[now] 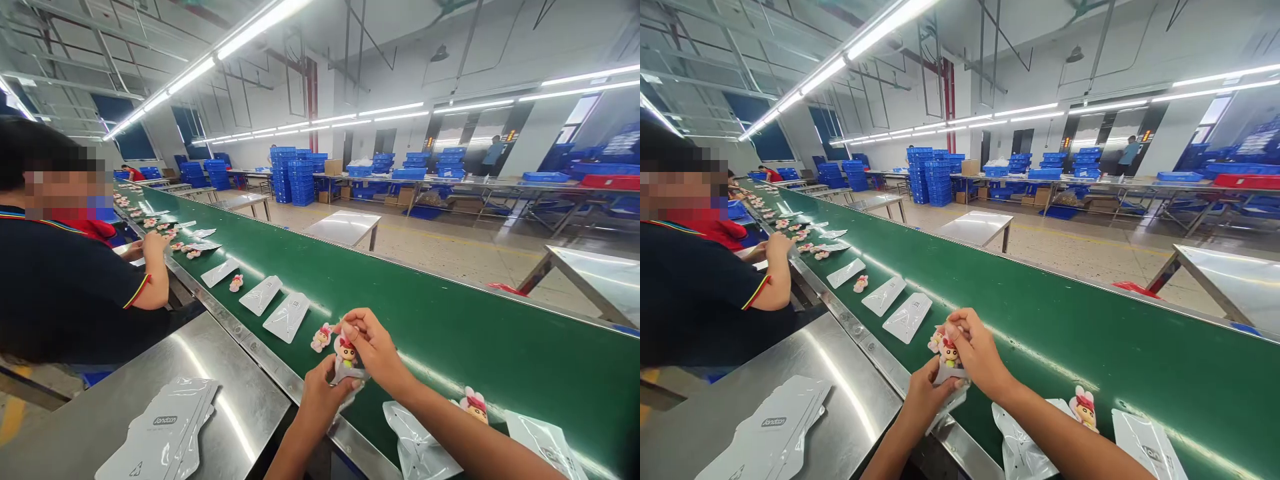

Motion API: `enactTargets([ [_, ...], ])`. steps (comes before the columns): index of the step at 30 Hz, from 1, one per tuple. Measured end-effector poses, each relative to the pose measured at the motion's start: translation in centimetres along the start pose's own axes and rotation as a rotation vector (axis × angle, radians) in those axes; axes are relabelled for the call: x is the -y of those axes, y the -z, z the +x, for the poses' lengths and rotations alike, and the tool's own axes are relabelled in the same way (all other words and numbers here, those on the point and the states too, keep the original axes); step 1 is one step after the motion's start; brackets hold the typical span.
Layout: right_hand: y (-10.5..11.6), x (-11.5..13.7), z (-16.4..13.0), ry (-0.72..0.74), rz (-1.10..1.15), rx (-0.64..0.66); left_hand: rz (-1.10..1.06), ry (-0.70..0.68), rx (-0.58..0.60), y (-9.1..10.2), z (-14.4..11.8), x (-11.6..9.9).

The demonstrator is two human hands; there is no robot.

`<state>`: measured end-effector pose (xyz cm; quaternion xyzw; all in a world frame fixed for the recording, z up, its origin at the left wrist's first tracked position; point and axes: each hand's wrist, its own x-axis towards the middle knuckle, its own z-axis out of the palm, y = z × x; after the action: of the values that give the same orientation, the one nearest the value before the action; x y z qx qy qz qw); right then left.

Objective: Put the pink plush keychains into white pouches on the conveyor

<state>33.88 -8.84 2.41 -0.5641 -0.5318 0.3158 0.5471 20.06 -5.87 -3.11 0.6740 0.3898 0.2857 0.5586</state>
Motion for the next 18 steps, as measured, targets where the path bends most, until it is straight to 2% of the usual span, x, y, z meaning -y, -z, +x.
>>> enactTargets([
  [5,1.2,-1.1,-1.6,0.115,-0.401,0.298,-0.133,-0.021,0.096,-1.2,0.5,-0.4],
  [7,2.9,-1.1,-2.4,0.127,-0.429,0.425,-0.127,-0.041,0.191,-1.7,0.6,-0.3],
  [8,4.1,-1.1,-2.9,0.108,-0.413,0.445,-0.13,-0.044,0.241,-1.8,0.7,-0.2],
  [9,5.6,-1.0,-3.5,0.077,-0.409,0.412,-0.132,-0.044,0.284,-1.7,0.7,-0.2],
  [10,7.4,-1.0,-4.2,0.027,-0.448,0.322,-0.13,-0.039,0.311,-1.6,0.9,-0.2],
  [12,11.2,-1.3,-6.1,-0.151,-0.682,0.029,-0.104,-0.016,0.29,-1.2,1.6,-0.3],
  [13,13.0,-1.9,-7.3,-0.275,-0.861,-0.102,-0.085,-0.004,0.251,-1.2,2.0,-0.5],
  [14,14.8,-2.7,-8.6,-0.437,-1.031,-0.156,-0.071,0.006,0.209,-1.5,2.5,-0.7],
  [16,17.5,-5.1,-11.2,-0.642,-1.207,-0.024,-0.07,0.009,0.148,-3.2,3.8,-1.3],
  [18,19.5,-8.3,-13.3,-0.738,-1.246,0.116,-0.077,0.002,0.147,-5.8,5.5,-1.8],
])
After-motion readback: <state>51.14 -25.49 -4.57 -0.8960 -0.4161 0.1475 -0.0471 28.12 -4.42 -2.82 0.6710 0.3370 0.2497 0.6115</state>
